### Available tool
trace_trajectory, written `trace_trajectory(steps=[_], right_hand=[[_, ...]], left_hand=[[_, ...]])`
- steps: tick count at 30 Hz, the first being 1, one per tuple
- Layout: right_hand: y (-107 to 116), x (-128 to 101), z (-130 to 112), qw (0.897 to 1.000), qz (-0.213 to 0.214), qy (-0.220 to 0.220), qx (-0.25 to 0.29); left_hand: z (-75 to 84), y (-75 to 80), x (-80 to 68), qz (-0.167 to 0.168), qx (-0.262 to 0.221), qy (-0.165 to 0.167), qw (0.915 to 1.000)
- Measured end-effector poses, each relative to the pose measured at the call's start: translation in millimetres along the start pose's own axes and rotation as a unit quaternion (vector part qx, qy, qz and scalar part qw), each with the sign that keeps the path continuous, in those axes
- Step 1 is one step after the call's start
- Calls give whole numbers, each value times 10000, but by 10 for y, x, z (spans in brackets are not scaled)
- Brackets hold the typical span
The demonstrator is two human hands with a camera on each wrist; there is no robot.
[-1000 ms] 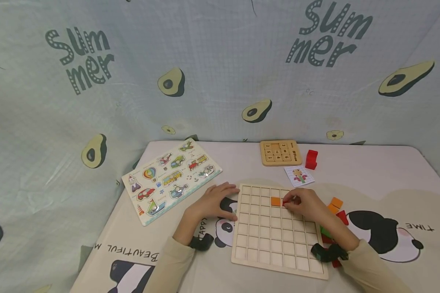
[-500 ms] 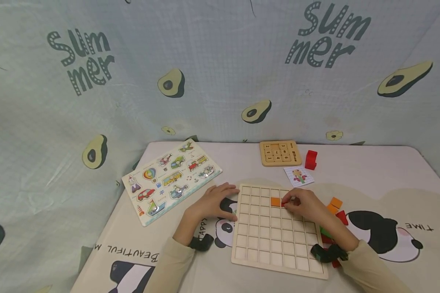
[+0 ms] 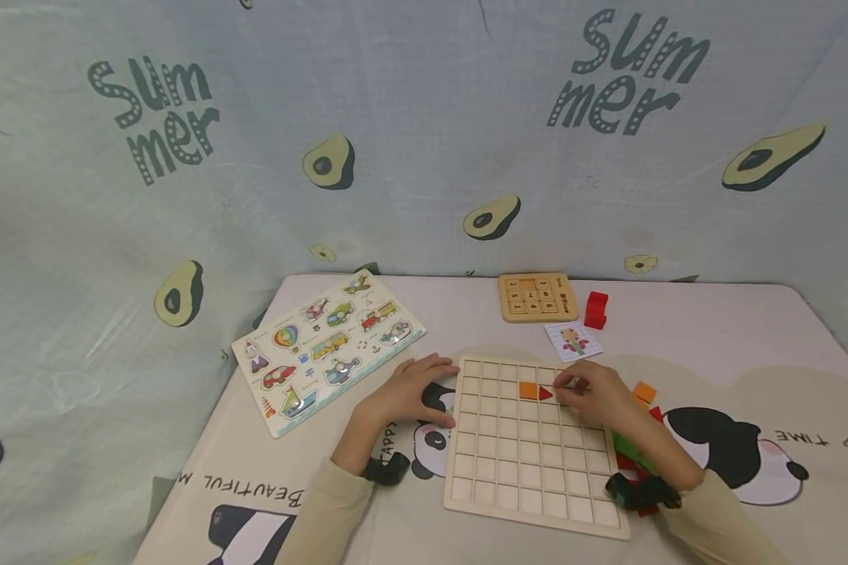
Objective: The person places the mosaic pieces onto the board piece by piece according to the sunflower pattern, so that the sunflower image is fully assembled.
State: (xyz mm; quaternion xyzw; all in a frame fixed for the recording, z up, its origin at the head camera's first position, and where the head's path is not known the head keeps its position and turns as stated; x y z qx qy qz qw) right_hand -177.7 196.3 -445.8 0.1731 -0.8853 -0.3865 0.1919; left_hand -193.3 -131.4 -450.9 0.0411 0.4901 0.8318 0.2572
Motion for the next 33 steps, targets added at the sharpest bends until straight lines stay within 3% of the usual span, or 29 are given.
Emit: trace_trajectory(steps=[27,33], right_hand=[[475,-557,316,9905,86,-1368,-150],[546,-670,402,9885,181,-1476,-261]], left_hand=[[-11,-10,7,-20,-16,17,10000],[-24,-21,20,-14,23,49,10000]])
Point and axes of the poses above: each hand's wrist, its own x-axis towards the middle knuckle, its own y-axis out of the back of the hand, z = x × y, the point moved 1 cm from there along x, towards the middle knuckle, and after that the axes turned 10 degrees about y, right-handed, at the moved point
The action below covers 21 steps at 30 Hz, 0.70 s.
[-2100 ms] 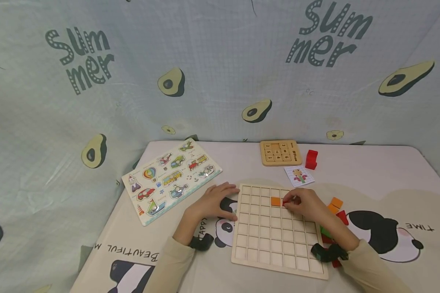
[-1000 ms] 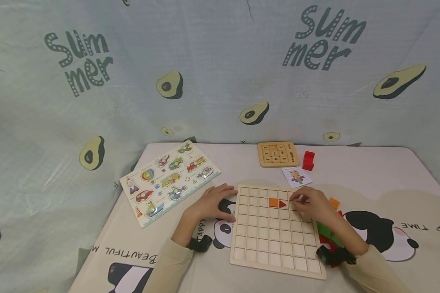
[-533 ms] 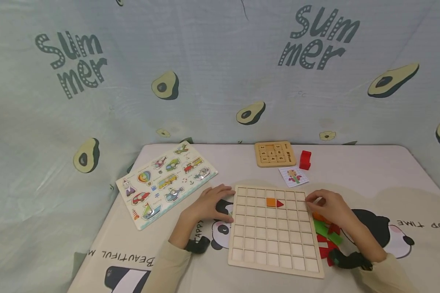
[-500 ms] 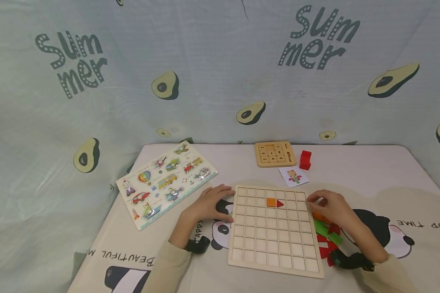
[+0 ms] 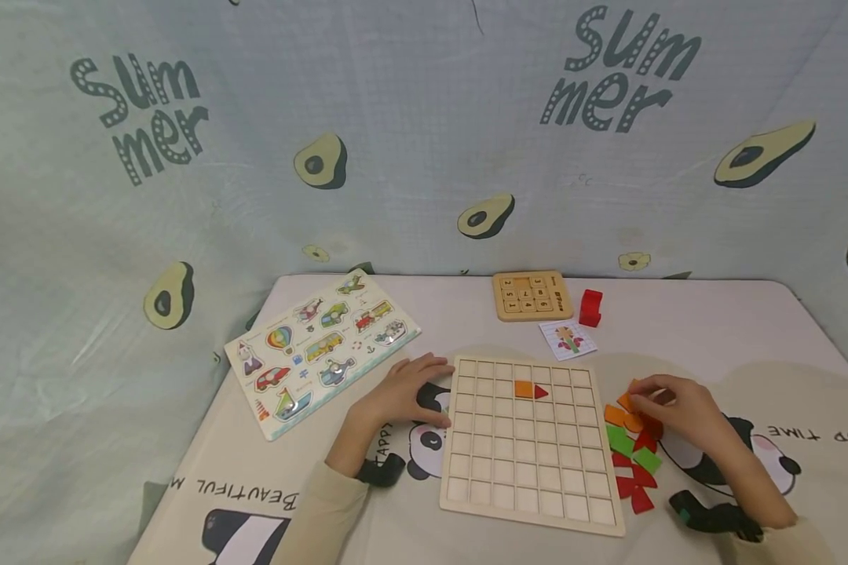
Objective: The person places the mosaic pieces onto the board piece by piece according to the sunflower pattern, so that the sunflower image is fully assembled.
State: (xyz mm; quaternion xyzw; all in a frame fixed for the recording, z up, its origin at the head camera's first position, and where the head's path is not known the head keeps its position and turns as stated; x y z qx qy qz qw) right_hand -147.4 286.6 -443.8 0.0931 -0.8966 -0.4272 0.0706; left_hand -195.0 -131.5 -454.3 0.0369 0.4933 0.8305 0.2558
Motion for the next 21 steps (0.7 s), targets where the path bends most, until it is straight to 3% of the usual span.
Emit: trace_trajectory(steps=[21], right_hand=[[23,-162,215,9996,53,168,-219]], left_hand=[[-10,-23,8,-5,17,61,10000]])
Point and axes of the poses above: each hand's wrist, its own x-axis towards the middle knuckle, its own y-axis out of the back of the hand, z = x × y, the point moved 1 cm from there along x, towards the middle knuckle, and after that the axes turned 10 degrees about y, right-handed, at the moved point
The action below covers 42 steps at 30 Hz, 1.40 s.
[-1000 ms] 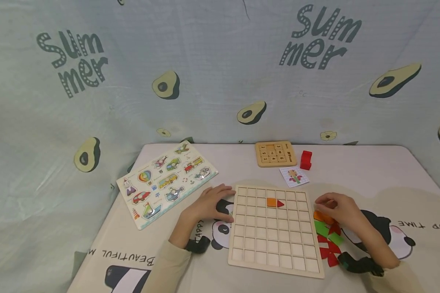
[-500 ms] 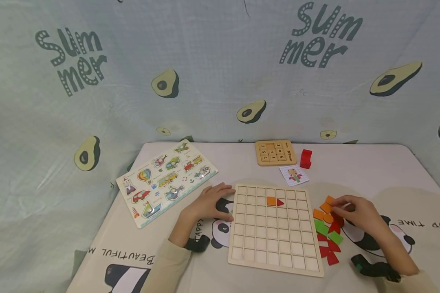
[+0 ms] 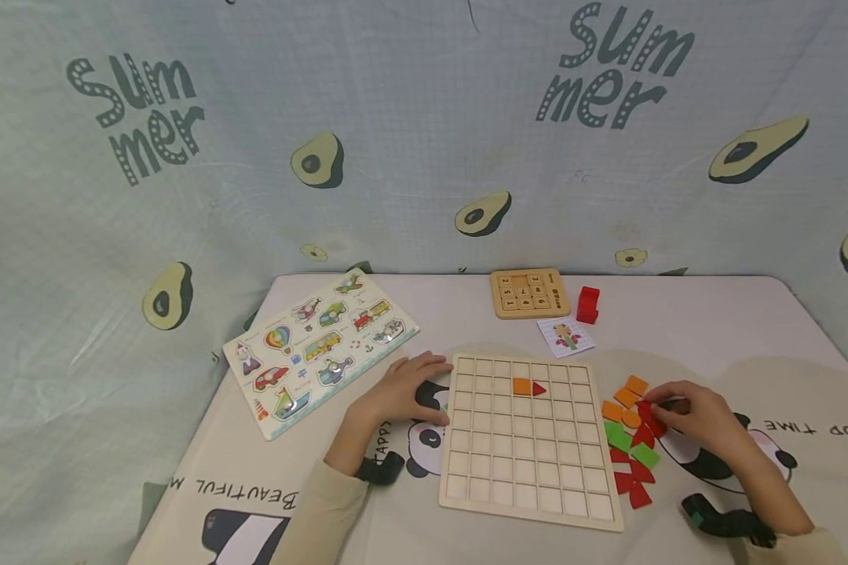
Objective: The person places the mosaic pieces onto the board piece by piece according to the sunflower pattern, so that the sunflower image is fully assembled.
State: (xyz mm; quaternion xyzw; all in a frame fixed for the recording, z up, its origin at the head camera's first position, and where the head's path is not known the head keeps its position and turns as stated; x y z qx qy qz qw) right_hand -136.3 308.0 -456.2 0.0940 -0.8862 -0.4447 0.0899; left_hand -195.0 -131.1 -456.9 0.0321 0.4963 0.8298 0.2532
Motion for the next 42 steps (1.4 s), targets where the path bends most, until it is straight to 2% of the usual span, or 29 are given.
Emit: trace_trajectory(steps=[7,21,32,42], right_hand=[[-27,6,20,10000,-41,17,-73],[-20,27,26,9999,-86,-94,-49],[-53,33,41,9995,-1,269,-180],[-74,34,-13,9994,34,237,-241]], left_hand=[[3,8,-10,39,-48,-107,9999],[1,3,0,-9,37,-29,10000],[-2,11,-7,-17,-16,-11,10000],[3,13,-2,6,-19,-83,10000]])
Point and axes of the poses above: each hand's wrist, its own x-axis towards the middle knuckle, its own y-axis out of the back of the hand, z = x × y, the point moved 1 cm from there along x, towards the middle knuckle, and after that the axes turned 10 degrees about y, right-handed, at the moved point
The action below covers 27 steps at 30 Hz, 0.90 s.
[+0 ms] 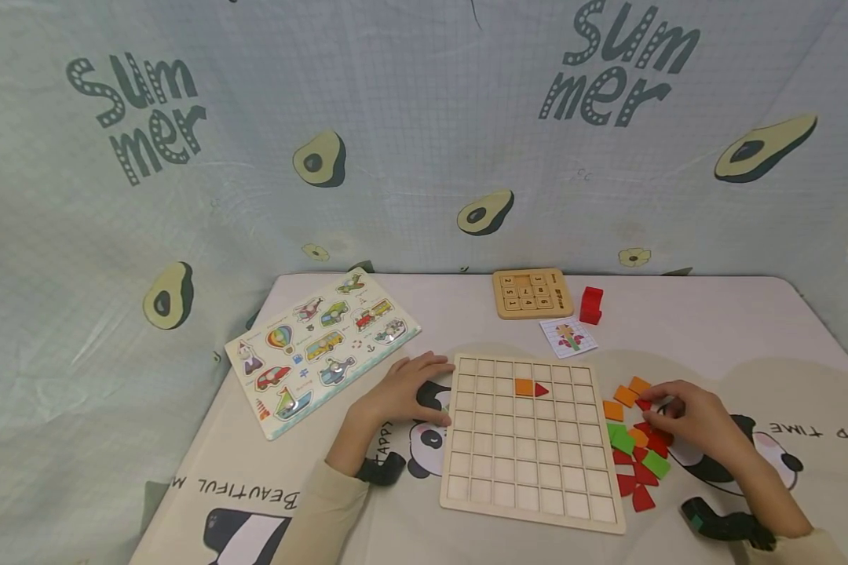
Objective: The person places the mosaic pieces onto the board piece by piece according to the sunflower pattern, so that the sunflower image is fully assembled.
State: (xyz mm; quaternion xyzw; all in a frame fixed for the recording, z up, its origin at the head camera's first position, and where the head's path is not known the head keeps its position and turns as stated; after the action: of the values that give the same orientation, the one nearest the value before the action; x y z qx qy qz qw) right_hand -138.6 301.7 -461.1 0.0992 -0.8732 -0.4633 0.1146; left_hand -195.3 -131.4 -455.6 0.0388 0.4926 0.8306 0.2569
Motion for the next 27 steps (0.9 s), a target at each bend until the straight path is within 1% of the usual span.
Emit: trace_trajectory(steps=[4,8,11,18,22,24,27], right_hand=[[10,10,-28,10000,24,49,39],[25,42,-75,9996,165,242,51],[32,73,-133,9993,170,311,107],[-14,139,-288,9982,-79,404,426],[-82,181,-353,9969,-168,613,464],[-109,203,-389,9958,-126,775,473],[-149,241,-439,9929,59,1092,462]], left_hand=[[6,10,-9,10,-27,-48,10000],[6,15,-15,4,-25,-40,10000],[5,18,-18,7,-14,-26,10000],[-2,4,-4,37,23,-35,10000],[-1,5,-8,8,-8,-49,10000],[3,11,-10,-21,21,-26,10000],[-2,18,-14,-10,43,-15,10000]])
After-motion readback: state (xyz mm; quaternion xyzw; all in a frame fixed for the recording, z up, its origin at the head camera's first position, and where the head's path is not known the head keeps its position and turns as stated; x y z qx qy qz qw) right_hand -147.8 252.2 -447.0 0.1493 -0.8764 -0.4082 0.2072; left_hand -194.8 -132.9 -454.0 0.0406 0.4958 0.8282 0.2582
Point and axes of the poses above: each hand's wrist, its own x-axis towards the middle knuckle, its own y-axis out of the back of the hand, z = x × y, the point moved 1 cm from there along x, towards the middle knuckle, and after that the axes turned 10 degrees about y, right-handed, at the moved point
